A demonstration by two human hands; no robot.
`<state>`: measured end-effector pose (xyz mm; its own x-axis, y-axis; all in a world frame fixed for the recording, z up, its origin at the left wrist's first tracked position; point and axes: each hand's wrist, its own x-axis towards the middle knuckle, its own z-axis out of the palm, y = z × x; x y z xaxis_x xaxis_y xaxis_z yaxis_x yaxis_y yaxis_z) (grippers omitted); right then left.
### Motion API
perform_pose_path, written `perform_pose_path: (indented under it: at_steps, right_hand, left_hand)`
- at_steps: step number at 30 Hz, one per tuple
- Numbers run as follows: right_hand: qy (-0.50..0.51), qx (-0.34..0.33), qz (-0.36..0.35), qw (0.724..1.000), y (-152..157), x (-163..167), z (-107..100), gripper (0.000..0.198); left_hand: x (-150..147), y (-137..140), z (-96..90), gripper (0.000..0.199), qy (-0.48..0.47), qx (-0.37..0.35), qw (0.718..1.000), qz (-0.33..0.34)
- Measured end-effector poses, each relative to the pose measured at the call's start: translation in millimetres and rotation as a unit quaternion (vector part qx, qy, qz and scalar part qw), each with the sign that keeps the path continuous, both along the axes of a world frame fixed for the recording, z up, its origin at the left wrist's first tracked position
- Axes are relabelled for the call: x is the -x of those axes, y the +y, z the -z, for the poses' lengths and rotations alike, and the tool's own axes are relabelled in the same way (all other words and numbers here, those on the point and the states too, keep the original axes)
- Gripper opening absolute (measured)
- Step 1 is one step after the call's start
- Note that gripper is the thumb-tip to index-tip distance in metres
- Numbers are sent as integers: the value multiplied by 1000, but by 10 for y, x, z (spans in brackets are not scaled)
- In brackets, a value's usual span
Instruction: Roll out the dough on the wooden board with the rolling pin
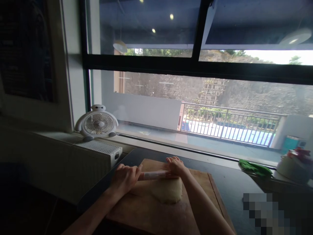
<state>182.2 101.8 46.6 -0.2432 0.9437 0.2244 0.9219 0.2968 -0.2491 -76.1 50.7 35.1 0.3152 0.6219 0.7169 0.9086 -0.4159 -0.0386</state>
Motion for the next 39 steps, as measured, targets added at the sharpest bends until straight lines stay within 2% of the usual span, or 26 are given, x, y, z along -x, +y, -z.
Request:
perform_pose_path:
  at_steps: [3,9,12,14,20,23,26,28,32,34,36,39]
  right_hand:
    - [0,-3,8,1000,-41,-5,26,36]
    - [-8,-36,21,999,-908,-85,220,46]
    - [-11,-34,29,999,-1049,-104,270,49]
    - [-7,-23,38,999,-887,-106,259,49]
    - [9,25,61,998,73,-26,129,42]
    - [11,31,58,998,258,3,84,39]
    - [9,25,42,999,28,-34,96,40]
    - [2,11,29,1000,-339,-75,155,40]
    - [-18,-25,31,999,-1217,-72,381,54]
    - [-32,-45,47,997,-1476,-34,470,60]
    - [-42,-31,68,996,-1487,-4,471,61]
    - [-34,15,92,995,-1080,-13,306,57]
  left_hand:
    - [-77,-32,-34,46,56,20,997,-53]
    - [-117,-242,-76,45,44,18,998,-31]
    - [-127,-318,-116,46,46,18,998,-32]
    - [-130,-324,-127,45,53,16,998,-36]
    - [18,-193,-50,45,50,19,997,-57]
    - [136,-157,-27,45,44,17,997,-64]
    - [177,-175,-58,44,43,15,997,-64]
    - [135,-206,-88,43,40,12,997,-59]
    - [-63,-282,-101,42,24,5,999,-34]
    - [-163,-303,-77,42,19,5,1000,-24]
    - [-235,-282,-45,44,19,6,999,-31]
    - [-311,-136,-5,46,28,6,998,-48]
